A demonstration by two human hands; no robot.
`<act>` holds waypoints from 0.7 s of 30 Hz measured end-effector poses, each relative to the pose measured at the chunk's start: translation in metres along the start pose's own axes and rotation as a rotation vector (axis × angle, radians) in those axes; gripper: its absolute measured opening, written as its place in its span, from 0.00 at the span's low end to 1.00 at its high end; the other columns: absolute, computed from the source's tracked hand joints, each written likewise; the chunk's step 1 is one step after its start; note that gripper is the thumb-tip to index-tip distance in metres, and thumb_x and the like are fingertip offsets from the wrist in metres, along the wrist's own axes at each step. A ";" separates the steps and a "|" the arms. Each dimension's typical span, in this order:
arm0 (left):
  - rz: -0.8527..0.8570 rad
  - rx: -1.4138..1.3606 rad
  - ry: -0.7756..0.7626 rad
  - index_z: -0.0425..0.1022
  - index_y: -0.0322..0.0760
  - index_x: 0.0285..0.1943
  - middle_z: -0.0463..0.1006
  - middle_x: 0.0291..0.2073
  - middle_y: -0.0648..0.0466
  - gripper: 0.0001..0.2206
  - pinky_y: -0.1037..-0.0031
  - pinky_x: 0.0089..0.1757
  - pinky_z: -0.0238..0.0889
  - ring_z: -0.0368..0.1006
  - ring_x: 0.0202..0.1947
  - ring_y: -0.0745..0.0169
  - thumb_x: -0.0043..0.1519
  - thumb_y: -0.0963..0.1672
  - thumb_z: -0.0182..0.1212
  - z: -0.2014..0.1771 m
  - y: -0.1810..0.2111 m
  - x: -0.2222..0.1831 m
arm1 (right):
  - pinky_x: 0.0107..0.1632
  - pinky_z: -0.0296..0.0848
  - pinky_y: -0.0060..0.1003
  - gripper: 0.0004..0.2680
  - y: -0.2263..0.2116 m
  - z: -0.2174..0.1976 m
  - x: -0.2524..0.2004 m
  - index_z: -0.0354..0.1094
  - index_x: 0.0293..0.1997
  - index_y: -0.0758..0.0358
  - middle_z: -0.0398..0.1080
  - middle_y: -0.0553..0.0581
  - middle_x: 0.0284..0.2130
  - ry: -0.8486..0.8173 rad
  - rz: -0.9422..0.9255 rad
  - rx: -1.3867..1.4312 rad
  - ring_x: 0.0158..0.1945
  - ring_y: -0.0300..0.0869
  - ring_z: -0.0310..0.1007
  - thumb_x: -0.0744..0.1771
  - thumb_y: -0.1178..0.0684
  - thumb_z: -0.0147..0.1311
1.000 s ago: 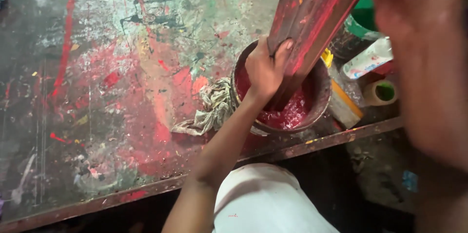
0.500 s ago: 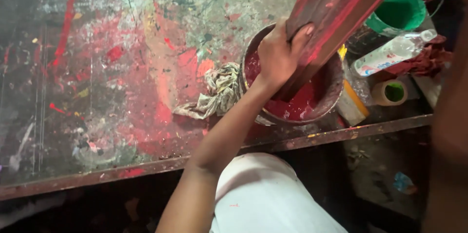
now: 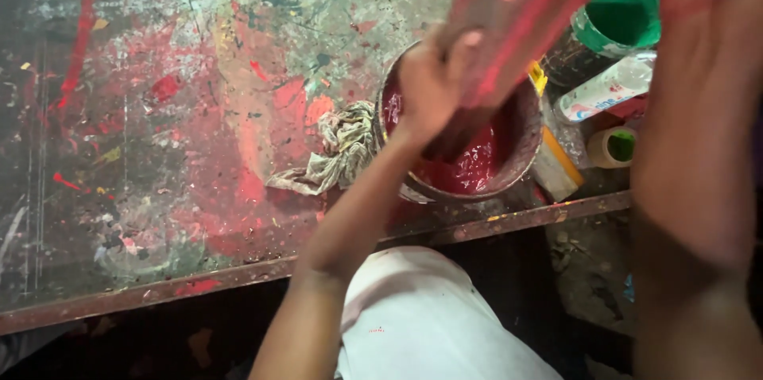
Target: The person wipes red ink from a squeegee by hand, scrapes ink from the blade into a bucket, and cleans the frame with a cloth.
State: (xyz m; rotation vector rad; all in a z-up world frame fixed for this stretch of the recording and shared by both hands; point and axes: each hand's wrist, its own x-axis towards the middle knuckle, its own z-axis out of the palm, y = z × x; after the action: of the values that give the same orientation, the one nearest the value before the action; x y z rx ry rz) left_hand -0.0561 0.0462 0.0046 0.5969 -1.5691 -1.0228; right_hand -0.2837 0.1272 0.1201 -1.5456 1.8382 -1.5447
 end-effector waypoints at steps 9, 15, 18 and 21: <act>-0.063 -0.260 0.072 0.74 0.30 0.48 0.75 0.28 0.58 0.11 0.75 0.32 0.61 0.68 0.29 0.73 0.72 0.46 0.57 -0.056 -0.023 0.002 | 0.43 0.74 0.42 0.06 0.093 0.064 -0.080 0.70 0.46 0.61 0.74 0.59 0.42 -0.428 -0.094 -0.014 0.44 0.49 0.76 0.68 0.57 0.47; -0.104 -0.307 0.086 0.73 0.30 0.49 0.76 0.30 0.59 0.11 0.76 0.32 0.63 0.70 0.30 0.73 0.71 0.46 0.57 -0.052 -0.021 0.003 | 0.47 0.76 0.52 0.11 0.097 0.090 -0.104 0.76 0.47 0.59 0.77 0.68 0.37 -1.069 0.232 -0.738 0.40 0.58 0.78 0.64 0.51 0.54; -0.116 -0.282 0.093 0.74 0.29 0.49 0.76 0.29 0.58 0.12 0.76 0.33 0.64 0.70 0.31 0.73 0.71 0.46 0.57 -0.053 -0.021 0.004 | 0.47 0.78 0.50 0.11 0.097 0.114 -0.078 0.76 0.48 0.61 0.79 0.68 0.32 -0.938 0.291 -0.825 0.37 0.57 0.81 0.66 0.48 0.53; -0.101 -0.224 0.073 0.74 0.27 0.48 0.75 0.29 0.56 0.12 0.75 0.33 0.64 0.69 0.31 0.72 0.71 0.46 0.57 -0.052 -0.017 0.004 | 0.48 0.77 0.50 0.11 0.113 0.140 -0.057 0.75 0.48 0.60 0.78 0.67 0.35 -0.848 0.257 -0.849 0.40 0.57 0.80 0.66 0.49 0.53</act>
State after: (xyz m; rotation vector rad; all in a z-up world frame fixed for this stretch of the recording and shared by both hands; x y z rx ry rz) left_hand -0.0098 0.0198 -0.0072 0.5559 -1.3492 -1.2203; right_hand -0.2161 0.0841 -0.0511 -1.7441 2.0517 0.1285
